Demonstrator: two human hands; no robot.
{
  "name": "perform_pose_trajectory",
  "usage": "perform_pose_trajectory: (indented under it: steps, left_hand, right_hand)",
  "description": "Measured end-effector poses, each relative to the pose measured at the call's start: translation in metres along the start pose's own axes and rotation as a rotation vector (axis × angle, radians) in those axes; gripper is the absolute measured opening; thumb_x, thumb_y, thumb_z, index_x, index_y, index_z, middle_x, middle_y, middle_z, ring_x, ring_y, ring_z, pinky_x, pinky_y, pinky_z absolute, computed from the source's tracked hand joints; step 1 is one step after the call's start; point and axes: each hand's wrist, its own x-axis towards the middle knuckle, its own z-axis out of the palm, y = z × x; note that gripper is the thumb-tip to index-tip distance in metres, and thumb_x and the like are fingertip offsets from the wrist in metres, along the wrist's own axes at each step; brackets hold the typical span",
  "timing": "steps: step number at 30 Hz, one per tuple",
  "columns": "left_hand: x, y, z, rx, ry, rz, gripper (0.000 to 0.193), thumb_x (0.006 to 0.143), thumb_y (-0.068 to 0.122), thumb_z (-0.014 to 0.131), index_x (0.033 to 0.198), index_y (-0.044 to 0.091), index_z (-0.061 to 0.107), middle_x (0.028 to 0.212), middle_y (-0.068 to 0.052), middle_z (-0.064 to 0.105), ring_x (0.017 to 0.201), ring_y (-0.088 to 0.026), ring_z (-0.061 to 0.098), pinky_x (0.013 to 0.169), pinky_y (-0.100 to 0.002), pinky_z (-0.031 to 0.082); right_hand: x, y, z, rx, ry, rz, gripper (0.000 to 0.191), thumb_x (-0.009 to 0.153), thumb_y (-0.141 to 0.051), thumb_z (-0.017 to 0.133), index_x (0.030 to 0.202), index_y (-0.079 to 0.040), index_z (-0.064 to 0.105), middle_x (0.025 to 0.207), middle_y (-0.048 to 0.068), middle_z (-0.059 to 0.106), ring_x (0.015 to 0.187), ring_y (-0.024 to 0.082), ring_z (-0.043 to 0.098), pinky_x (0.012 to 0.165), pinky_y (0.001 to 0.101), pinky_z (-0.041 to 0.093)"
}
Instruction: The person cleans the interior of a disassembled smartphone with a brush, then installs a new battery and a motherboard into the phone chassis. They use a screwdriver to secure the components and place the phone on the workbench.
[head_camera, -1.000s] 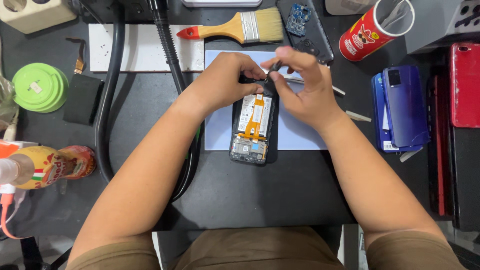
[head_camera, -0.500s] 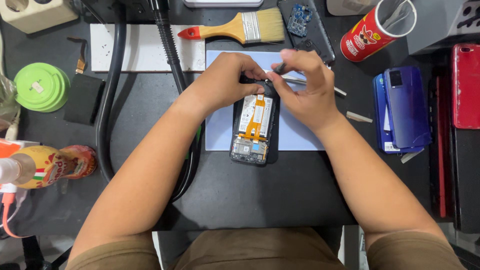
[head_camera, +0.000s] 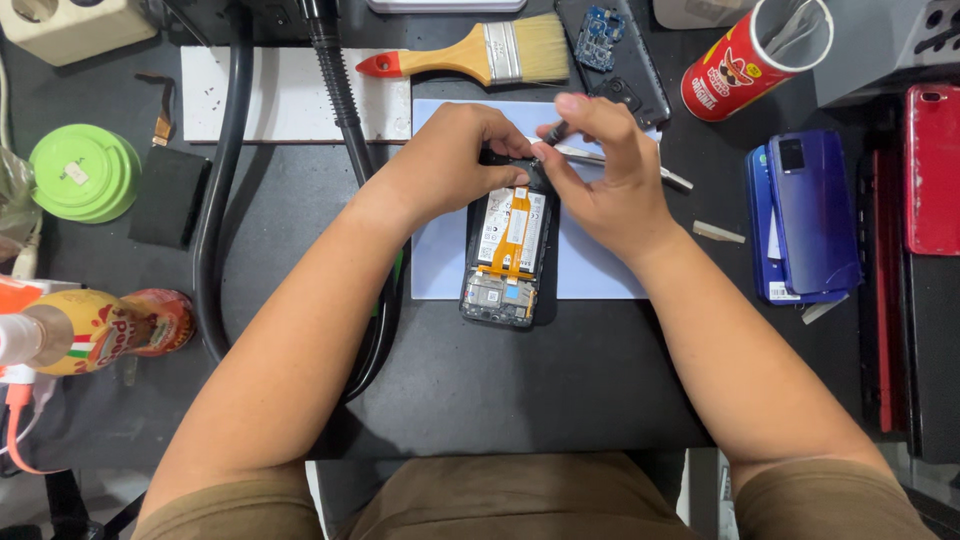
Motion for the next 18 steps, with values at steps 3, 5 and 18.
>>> perform_pose_trajectory:
  steps: [3, 5, 18]
  left_hand:
    - [0.0000, -0.0012, -0.0008, -0.002, 0.004, 0.023, 0.029, 0.076, 0.016, 0.088, 0.101, 0.004, 0.078, 0.090, -0.010, 0.075, 0.085, -0.020, 0.071, 0.078, -0.033, 0.056]
    - [-0.0011, -0.0017, -0.0003, 0.001, 0.016, 0.028, 0.030, 0.076, 0.016, 0.089, 0.101, 0.004, 0.078, 0.090, -0.010, 0.075, 0.085, -0.020, 0.071, 0.078, -0.033, 0.056]
    - [-0.0013, -0.0028, 0.0005, -0.004, 0.014, 0.026, 0.029, 0.076, 0.015, 0.088, 0.101, 0.005, 0.078, 0.090, -0.010, 0.075, 0.085, -0.019, 0.071, 0.079, -0.033, 0.056]
  right_hand:
    - [-0.0014, 0.0023, -0.0005, 0.049, -0.070, 0.033, 0.061, 0.102, 0.006, 0.075, 0.147, -0.016, 0.040, 0.119, 0.010, 0.075, 0.101, 0.021, 0.076, 0.078, 0.0290, 0.054]
    - [-0.0020, 0.0036, 0.0025, 0.100, -0.012, 0.054, 0.059, 0.105, 0.005, 0.076, 0.147, -0.017, 0.041, 0.112, 0.010, 0.071, 0.101, 0.020, 0.077, 0.084, 0.0293, 0.059]
    - [-0.0011, 0.0045, 0.0003, 0.036, -0.043, 0.019, 0.059, 0.101, 0.004, 0.079, 0.143, -0.017, 0.043, 0.118, 0.012, 0.072, 0.103, 0.021, 0.077, 0.080, 0.0287, 0.055]
